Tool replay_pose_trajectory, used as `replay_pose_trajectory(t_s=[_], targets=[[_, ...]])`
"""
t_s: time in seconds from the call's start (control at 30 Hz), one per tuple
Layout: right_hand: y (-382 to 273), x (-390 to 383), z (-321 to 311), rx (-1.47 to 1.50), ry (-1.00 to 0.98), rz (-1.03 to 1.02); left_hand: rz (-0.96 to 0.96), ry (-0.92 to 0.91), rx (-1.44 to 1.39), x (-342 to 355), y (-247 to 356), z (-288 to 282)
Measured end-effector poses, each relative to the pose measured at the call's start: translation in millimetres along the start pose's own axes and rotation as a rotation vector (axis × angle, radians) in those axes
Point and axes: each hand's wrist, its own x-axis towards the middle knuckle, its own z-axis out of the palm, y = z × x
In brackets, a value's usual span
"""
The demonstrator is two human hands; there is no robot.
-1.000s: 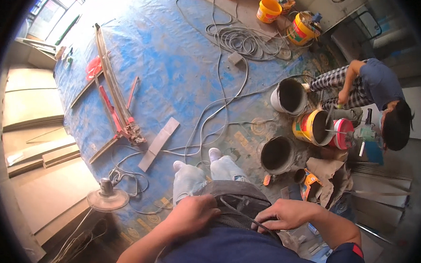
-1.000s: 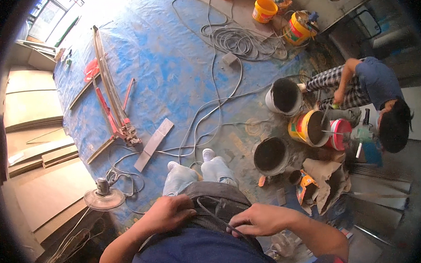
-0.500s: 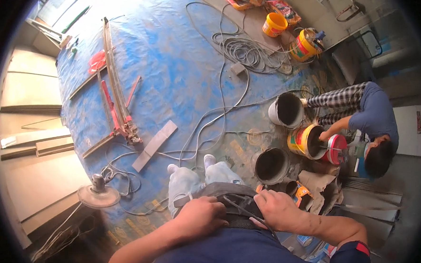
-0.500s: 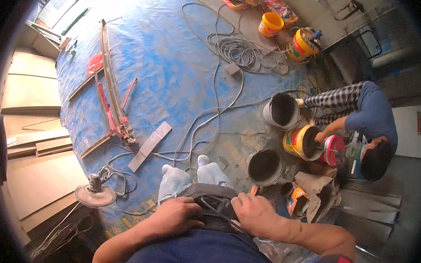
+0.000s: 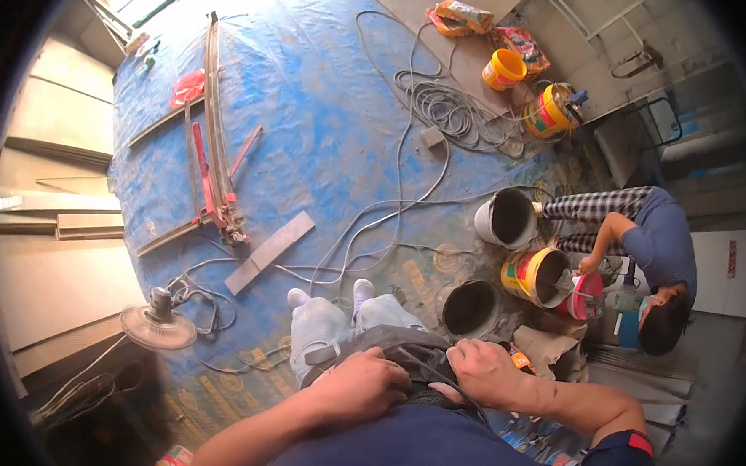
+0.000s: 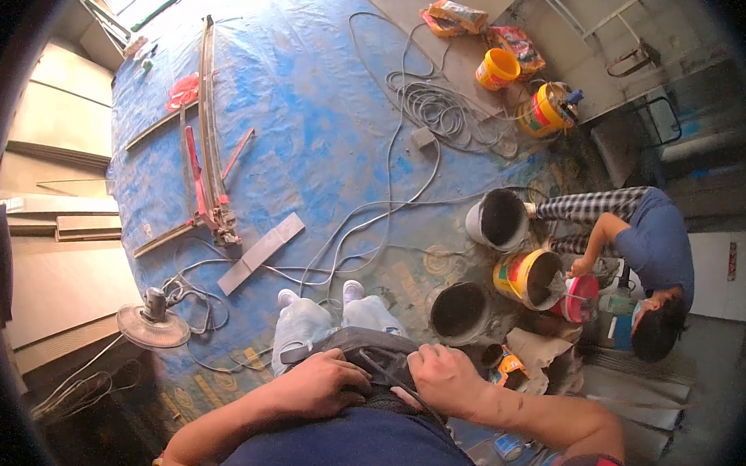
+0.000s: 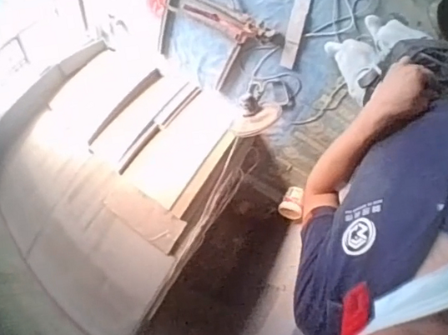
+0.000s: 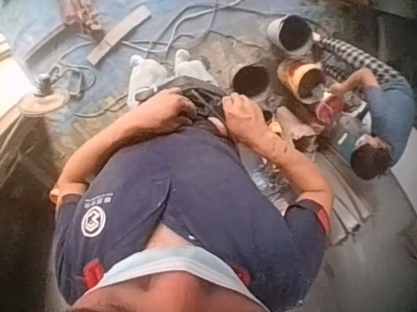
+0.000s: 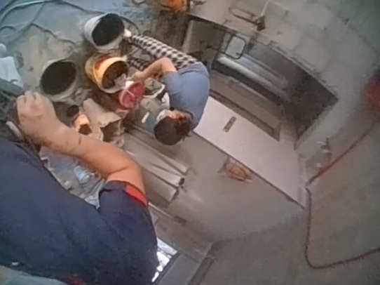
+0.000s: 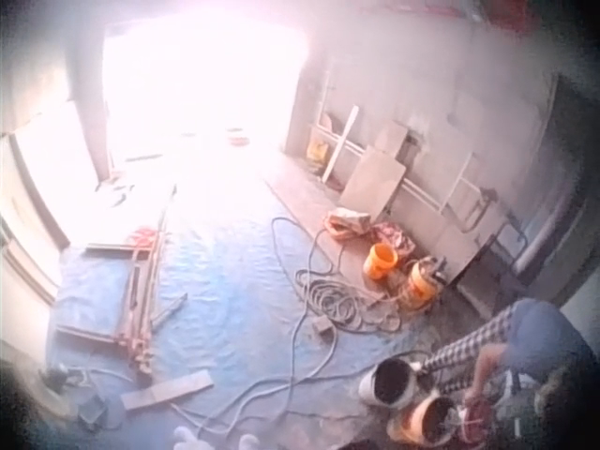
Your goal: The person applies plaster from a bucket onto a wall surface and corner using a trowel, then smooths the material. They walk to another part of the room and adjust a tool belt around their waist.
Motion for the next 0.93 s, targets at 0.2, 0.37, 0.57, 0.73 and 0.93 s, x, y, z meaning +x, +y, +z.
replay_pose_trajectory(t_s=[0.2,0.37,0.57,0.73,0.93], targets=[[1,-2,-4,0.096,0.114,-0.033,0.059,0.011,-0.015,-8,-3,3],[1,2,-12,0.163,0.125,-0.012,-0.098,-0.056,-0.102,-13,1,-1],[24,-7,-10,0.350,0.141,-0.047,-0.069,-0.015,-0.093,-12,-1,-1],[40,-7,-27,0.639,0.102,0.016,-0.096,-0.107,-0.030,-8,-1,-7],[67,-4,-23,0.857,0.062,0.175,0.078,0.129,0.209,-5,16,-18]])
